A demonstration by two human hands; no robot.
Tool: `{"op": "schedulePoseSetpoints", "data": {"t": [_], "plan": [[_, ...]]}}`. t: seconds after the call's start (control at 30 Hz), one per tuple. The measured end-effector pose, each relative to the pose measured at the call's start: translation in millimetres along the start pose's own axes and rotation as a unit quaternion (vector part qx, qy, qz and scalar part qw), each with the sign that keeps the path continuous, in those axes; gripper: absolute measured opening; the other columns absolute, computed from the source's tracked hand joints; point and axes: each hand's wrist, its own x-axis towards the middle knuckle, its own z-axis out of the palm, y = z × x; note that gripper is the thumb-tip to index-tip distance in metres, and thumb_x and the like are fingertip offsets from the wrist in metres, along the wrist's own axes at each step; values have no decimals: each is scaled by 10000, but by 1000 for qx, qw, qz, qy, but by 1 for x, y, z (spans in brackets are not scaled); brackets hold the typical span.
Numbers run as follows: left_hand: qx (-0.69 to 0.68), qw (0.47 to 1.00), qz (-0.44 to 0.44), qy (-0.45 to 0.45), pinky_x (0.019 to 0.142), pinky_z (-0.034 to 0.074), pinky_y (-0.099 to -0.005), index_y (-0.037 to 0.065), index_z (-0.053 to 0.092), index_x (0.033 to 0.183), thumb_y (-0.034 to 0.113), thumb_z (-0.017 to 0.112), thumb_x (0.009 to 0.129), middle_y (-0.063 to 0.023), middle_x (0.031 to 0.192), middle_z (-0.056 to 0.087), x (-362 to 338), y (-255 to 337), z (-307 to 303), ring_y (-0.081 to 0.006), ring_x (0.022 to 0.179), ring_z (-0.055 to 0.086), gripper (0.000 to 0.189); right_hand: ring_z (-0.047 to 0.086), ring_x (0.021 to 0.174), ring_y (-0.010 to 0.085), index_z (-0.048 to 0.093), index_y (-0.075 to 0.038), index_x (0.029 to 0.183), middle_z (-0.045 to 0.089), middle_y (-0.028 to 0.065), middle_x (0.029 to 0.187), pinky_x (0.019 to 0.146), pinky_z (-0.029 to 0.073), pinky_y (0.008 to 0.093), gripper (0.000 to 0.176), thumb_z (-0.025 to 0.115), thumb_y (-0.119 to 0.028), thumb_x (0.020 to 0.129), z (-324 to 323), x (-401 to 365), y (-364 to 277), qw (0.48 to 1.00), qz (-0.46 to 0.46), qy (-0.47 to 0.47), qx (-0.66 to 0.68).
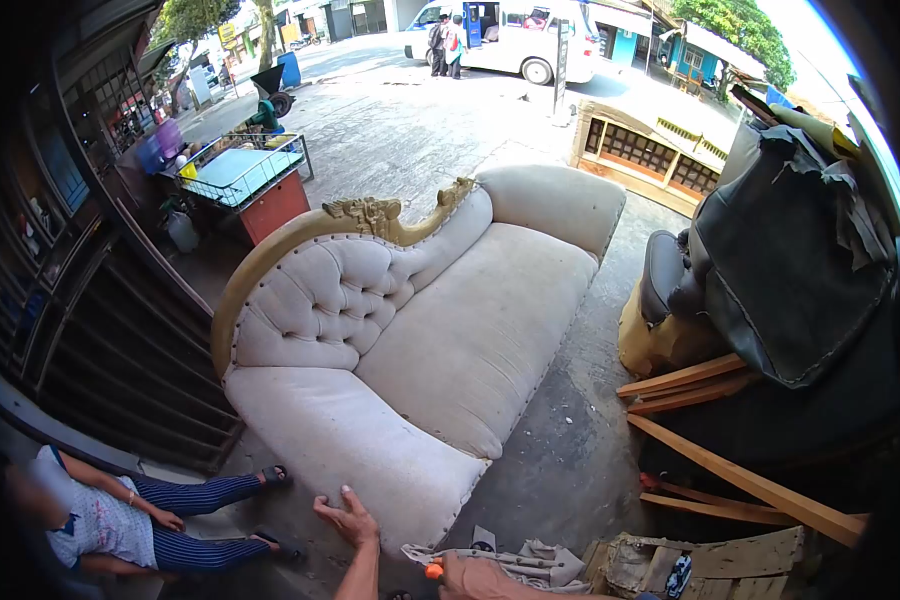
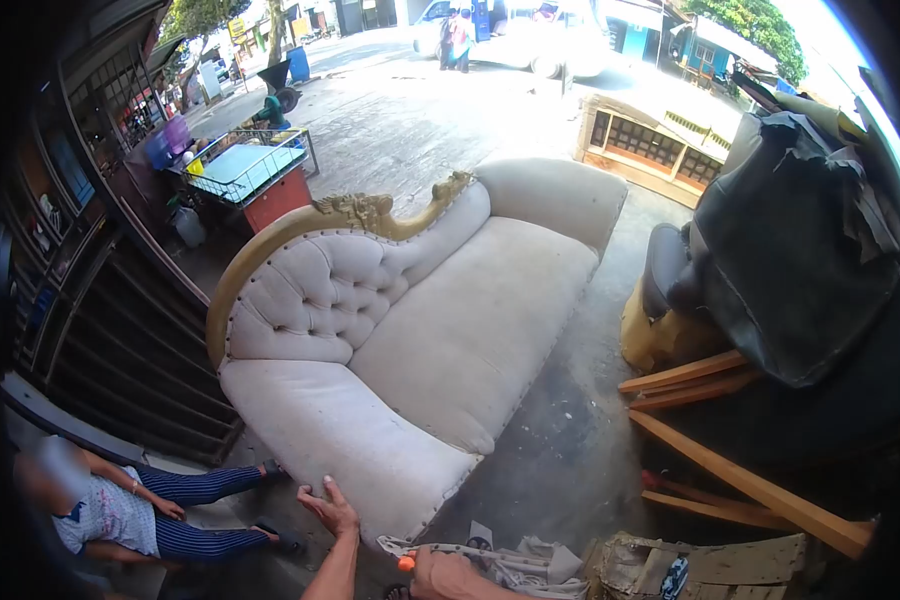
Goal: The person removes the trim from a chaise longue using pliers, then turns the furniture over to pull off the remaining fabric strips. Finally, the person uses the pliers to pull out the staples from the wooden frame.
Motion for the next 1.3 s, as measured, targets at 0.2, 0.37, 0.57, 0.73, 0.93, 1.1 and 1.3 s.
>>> {"op": "schedulePoseSetpoints", "data": {"t": [0.2,0.37,0.57,0.73,0.93,1.1,1.3], "plan": [[47,999,19,-18,969,387,-475,-29,328,1230,324,580,981,-250,1181,420,-4,-13,-5,-376,1081,483,500,689,992,358,588,-57,1108,692,185,1048,815,543,449,344,658,-272,849,-73,-44,240,908,366,157,-132],[70,996,36,-33,1031,348,-440,-21,349,1197,412,559,998,-262,1201,434,-8,-5,-10,-363,1107,447,521,658,874,383,575,-77,1048,638,175,928,728,518,486,257,645,-151,812,-22,-50,164,973,99,184,-101],[60,996,23,-66,1000,363,-447,-9,299,1180,349,469,1044,-227,1162,384,4,-21,-12,-312,1104,420,418,711,1041,291,679,-67,1073,715,182,1100,871,568,438,272,601,-272,913,-47,-92,400,691,683,236,11],[-27,995,-21,-98,964,382,-393,25,281,1193,366,458,1051,-172,1128,385,2,-40,-13,-251,1061,430,409,624,1156,409,495,-23,1297,645,241,1200,984,492,485,445,538,-210,896,-9,-174,465,737,662,130,-42],[-26,994,-33,-103,943,389,-380,28,269,1212,432,469,1036,-178,1126,376,11,-33,-6,-252,1064,432,483,456,1322,376,458,-110,1349,490,188,1364,921,421,686,469,575,-186,900,14,-139,416,783,602,148,-51],[10,994,-36,-99,945,403,-406,31,267,1223,447,468,1034,-187,1128,395,14,-41,-9,-261,1061,446,500,471,1259,316,579,-120,1150,541,96,1245,943,415,620,224,505,-227,967,67,-144,396,815,504,156,-240],[-71,989,-70,-107,995,392,-422,93,237,1280,421,470,1041,-218,1257,391,7,-32,-10,-279,1126,449,468,316,1387,414,623,-56,1315,448,145,1453,1115,49,781,477,485,-313,937,102,-150,393,834,465,51,-292]]}}
